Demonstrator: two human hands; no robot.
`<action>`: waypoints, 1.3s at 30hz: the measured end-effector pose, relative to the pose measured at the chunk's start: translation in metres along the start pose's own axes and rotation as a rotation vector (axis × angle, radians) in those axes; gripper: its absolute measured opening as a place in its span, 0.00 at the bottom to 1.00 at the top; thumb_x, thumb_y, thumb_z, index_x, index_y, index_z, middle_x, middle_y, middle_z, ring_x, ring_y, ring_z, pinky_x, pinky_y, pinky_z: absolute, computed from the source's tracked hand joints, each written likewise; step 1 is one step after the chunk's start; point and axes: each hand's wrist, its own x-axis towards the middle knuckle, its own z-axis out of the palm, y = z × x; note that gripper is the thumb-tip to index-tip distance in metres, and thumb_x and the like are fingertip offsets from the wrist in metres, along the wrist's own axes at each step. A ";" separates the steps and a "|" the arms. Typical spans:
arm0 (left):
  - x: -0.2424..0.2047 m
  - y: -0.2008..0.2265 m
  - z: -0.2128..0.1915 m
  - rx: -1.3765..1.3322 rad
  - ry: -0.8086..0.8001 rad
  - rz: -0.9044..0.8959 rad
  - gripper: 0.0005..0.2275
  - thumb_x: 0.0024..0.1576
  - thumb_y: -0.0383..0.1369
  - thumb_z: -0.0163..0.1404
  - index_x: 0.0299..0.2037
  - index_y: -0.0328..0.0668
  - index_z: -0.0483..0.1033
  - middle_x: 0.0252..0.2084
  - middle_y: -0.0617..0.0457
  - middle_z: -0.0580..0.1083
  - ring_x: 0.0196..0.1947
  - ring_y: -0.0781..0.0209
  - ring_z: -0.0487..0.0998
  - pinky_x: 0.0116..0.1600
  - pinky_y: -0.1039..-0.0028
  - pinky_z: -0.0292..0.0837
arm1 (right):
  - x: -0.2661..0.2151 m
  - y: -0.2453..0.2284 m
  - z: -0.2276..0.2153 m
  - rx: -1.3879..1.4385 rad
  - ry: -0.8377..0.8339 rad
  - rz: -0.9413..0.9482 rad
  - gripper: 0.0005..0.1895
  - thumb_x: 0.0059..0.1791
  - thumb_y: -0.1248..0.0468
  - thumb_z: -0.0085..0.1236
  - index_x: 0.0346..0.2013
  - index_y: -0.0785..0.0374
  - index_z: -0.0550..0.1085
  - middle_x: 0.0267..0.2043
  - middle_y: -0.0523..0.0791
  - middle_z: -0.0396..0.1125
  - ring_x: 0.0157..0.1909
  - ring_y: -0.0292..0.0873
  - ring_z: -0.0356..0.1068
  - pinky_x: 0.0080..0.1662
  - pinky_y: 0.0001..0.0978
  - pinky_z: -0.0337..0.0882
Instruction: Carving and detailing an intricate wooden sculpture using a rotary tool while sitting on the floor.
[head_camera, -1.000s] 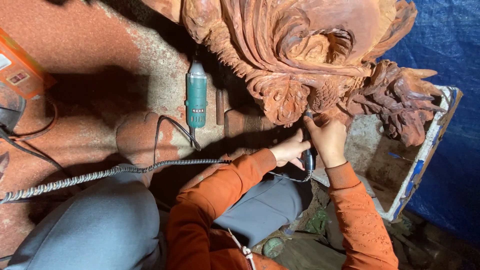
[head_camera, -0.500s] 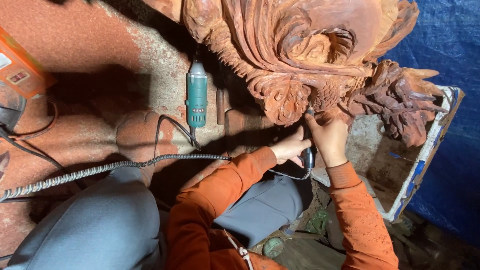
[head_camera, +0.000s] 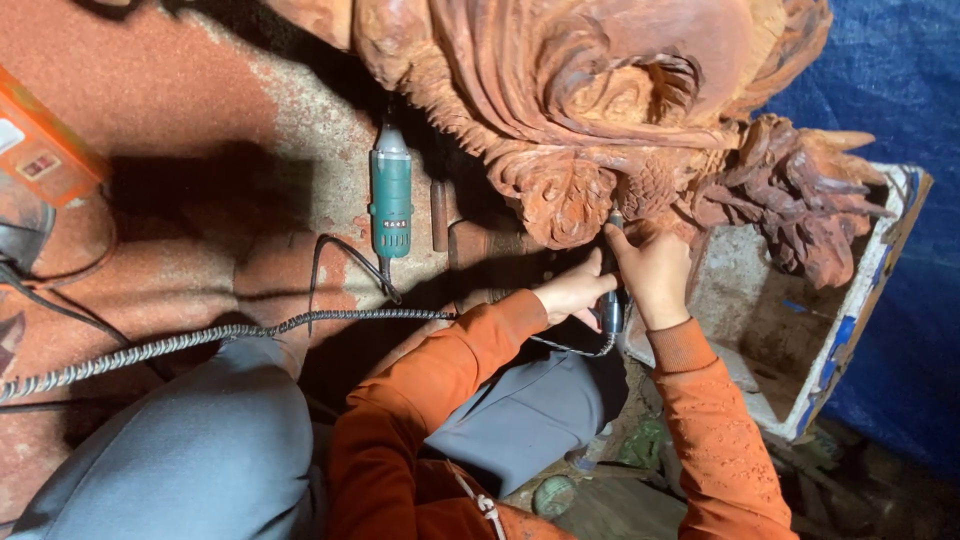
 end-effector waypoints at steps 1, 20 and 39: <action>-0.007 0.003 0.001 0.015 -0.005 -0.006 0.40 0.62 0.36 0.42 0.74 0.33 0.22 0.73 0.19 0.37 0.59 0.10 0.60 0.45 0.35 0.73 | -0.005 -0.009 -0.004 0.012 0.007 0.010 0.20 0.48 0.41 0.63 0.36 0.54 0.83 0.33 0.52 0.76 0.46 0.63 0.75 0.48 0.57 0.73; -0.042 -0.050 -0.061 0.654 0.047 0.095 0.17 0.68 0.38 0.43 0.64 0.44 0.60 0.30 0.48 0.71 0.23 0.59 0.74 0.24 0.71 0.78 | -0.066 0.028 0.134 1.287 0.073 0.249 0.14 0.50 0.49 0.63 0.40 0.55 0.82 0.32 0.46 0.75 0.39 0.42 0.73 0.45 0.36 0.73; -0.067 0.042 -0.023 1.384 0.499 0.224 0.14 0.68 0.40 0.41 0.60 0.48 0.68 0.27 0.40 0.75 0.27 0.44 0.78 0.36 0.55 0.75 | -0.024 -0.043 0.121 1.614 0.255 0.176 0.13 0.53 0.50 0.59 0.34 0.51 0.84 0.33 0.40 0.78 0.40 0.41 0.78 0.43 0.33 0.76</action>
